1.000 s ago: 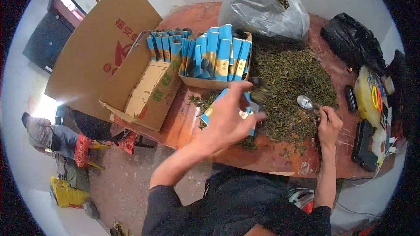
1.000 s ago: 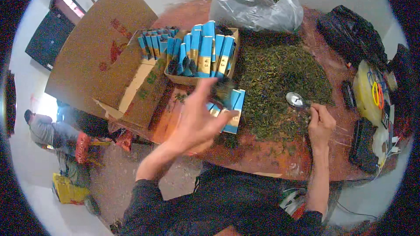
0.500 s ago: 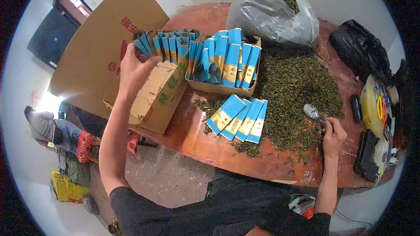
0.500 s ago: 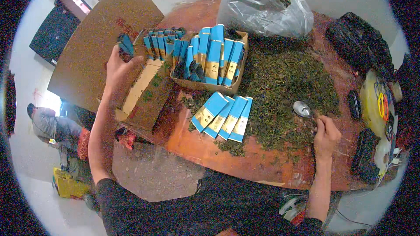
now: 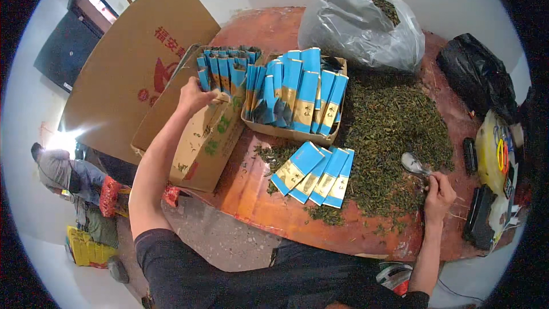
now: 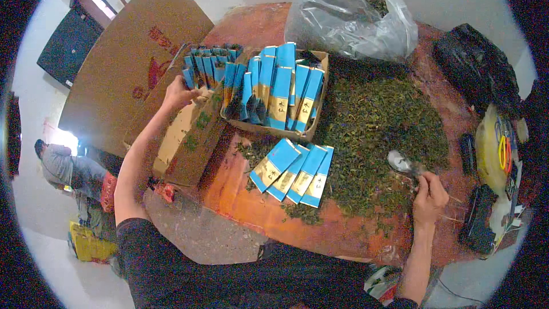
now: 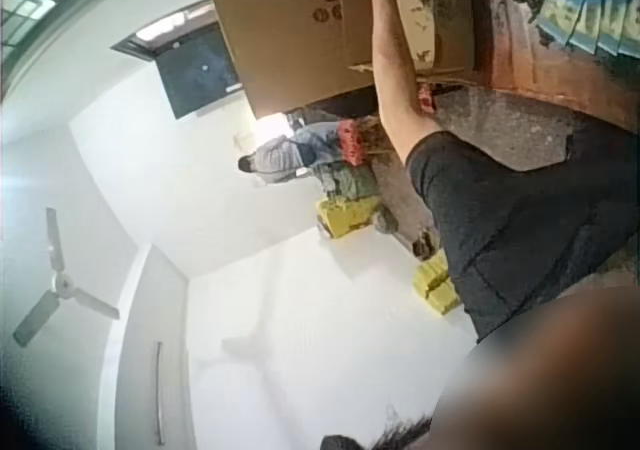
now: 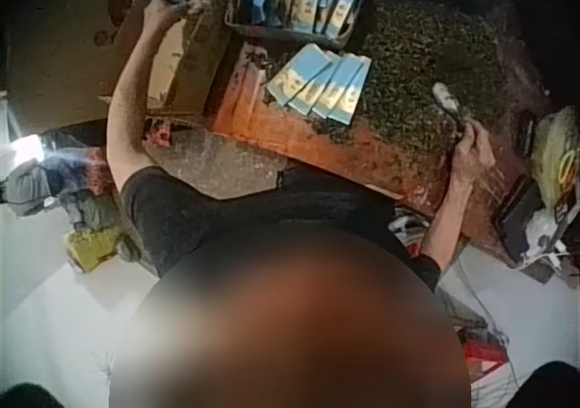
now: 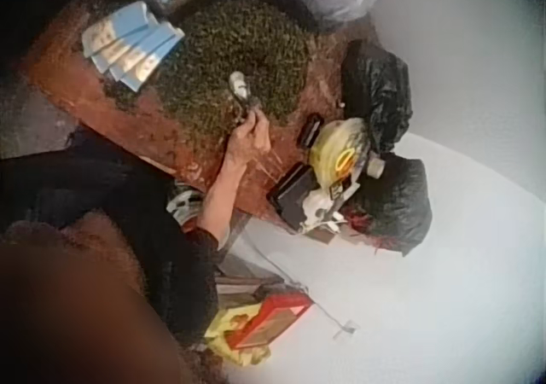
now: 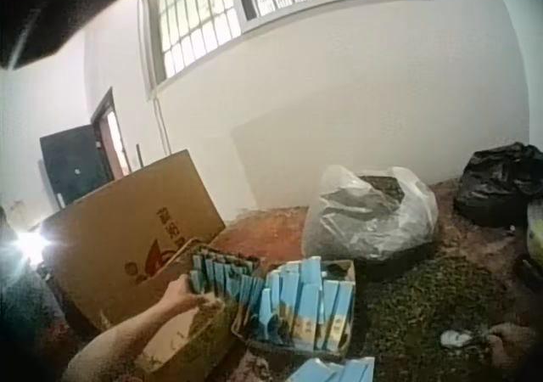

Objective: Filling small canisters with herbal leaves using a spoon.

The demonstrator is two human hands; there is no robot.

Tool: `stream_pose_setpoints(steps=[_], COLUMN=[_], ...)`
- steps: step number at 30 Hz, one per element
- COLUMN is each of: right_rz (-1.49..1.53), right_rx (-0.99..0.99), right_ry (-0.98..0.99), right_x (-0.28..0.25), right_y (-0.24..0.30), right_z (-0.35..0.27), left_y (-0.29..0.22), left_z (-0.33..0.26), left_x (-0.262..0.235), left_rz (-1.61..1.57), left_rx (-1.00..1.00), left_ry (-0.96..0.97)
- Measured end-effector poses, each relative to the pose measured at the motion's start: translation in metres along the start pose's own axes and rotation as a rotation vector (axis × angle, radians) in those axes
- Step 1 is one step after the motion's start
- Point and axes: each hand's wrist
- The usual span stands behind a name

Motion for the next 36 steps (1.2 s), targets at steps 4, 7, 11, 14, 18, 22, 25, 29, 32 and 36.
stream_pose_setpoints(steps=[4, 7, 11, 14, 18, 22, 25, 29, 32, 36], right_rz=[-0.012, -0.025, 0.007, 0.017, -0.005, 0.001, 0.010, 0.020, -0.035, -0.074], right_rx=[0.047, -0.031, 0.027, 0.044, 0.045, 0.052, 0.046, 0.068, 0.005, -0.071], right_ry=[0.009, 0.002, 0.006, 0.017, 0.023, -0.001, 0.004, 0.020, 0.030, 0.033], right_x=[0.001, 0.001, 0.003, 0.005, 0.001, 0.004, 0.004, 0.003, 0.000, 0.003], right_y=[0.001, 0.000, -0.002, -0.003, -0.002, -0.001, -0.003, -0.004, -0.007, -0.005], right_z=[0.000, 0.001, -0.001, -0.001, -0.001, -0.001, -0.003, -0.003, -0.004, 0.000], left_y=[-0.004, -0.004, 0.007, 0.017, 0.010, 0.021, 0.012, 0.012, 0.000, 0.013], left_z=[0.008, 0.017, 0.037, 0.052, 0.056, 0.060, 0.055, 0.055, 0.049, 0.049], left_x=[0.007, 0.011, 0.023, 0.024, 0.028, 0.028, 0.026, 0.021, 0.021, 0.014], left_rz=[0.039, 0.012, 0.058, 0.089, 0.136, 0.090, 0.131, 0.140, 0.148, 0.115], left_rx=[-0.001, -0.022, 0.085, 0.088, 0.042, 0.107, 0.098, 0.070, 0.074, 0.075], left_ry=[-0.031, 0.007, -0.098, -0.113, -0.112, -0.168, -0.199, -0.166, -0.148, -0.171])
Point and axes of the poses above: each hand's wrist, its own z-axis towards the middle knuckle, its own x-axis out of the palm, y = z × x, and after that the axes turned 13 degrees about -x, right-handed
